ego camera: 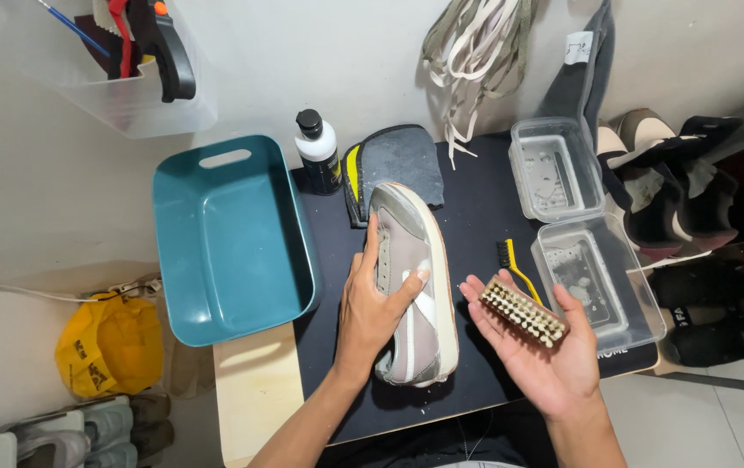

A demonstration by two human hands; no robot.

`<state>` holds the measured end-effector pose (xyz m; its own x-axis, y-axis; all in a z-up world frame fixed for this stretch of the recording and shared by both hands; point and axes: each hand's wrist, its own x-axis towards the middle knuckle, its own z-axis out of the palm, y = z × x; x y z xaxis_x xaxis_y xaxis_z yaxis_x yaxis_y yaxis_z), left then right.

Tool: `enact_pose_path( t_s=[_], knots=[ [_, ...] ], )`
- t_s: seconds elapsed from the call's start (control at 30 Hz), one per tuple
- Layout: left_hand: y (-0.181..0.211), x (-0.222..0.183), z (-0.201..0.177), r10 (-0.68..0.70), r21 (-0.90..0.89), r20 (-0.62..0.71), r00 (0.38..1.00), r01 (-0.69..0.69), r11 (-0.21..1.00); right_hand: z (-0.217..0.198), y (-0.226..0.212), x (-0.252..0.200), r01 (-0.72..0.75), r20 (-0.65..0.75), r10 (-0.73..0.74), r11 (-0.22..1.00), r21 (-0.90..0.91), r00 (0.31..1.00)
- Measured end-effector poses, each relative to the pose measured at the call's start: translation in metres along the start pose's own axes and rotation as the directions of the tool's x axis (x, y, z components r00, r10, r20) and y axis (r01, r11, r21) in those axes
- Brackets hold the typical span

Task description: Brushing the upper material of a sneaker to clean it using a handheld brush at a repair station.

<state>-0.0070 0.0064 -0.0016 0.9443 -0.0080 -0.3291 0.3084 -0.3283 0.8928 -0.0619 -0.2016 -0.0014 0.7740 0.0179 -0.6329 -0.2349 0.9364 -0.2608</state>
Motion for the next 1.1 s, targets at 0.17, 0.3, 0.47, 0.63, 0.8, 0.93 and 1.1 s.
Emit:
enact_pose_path(
  t_s=[0.17,0.3,0.47,0.63,0.8,0.93,1.1],
  knots=[
    [0.005,0.0,-0.001,-0.046,0.043,0.004,0.999,0.046,0.998,-0.009,-0.003,0.004,-0.025,-0.006,0.025,0.986,-0.167,1.0],
    [0.018,-0.001,-0.004,-0.093,0.062,0.036,0.995,0.091,0.994,-0.02,-0.004,0.01,0.01,0.224,0.044,0.972,-0.233,0.974],
    [0.002,0.003,-0.003,0.0,-0.005,0.018,1.0,0.001,1.0,-0.015,-0.005,0.012,0.05,0.292,0.015,0.975,-0.216,0.956],
    [-0.005,-0.001,-0.002,0.242,-0.082,-0.004,0.97,-0.241,0.967,-0.014,-0.009,0.012,0.103,0.362,-0.027,0.976,-0.193,0.932],
    [-0.012,0.0,0.002,0.486,-0.06,-0.024,0.873,-0.487,0.871,-0.022,-0.015,0.016,0.143,0.287,-0.066,0.956,-0.258,0.956],
    [-0.018,0.0,0.005,0.496,-0.045,-0.022,0.868,-0.497,0.867,-0.023,-0.014,0.016,0.144,0.278,-0.069,0.956,-0.257,0.958],
    [-0.018,0.002,0.004,0.55,-0.106,-0.045,0.834,-0.551,0.828,-0.017,-0.012,0.016,0.153,0.282,-0.066,0.943,-0.296,0.957]
  ],
)
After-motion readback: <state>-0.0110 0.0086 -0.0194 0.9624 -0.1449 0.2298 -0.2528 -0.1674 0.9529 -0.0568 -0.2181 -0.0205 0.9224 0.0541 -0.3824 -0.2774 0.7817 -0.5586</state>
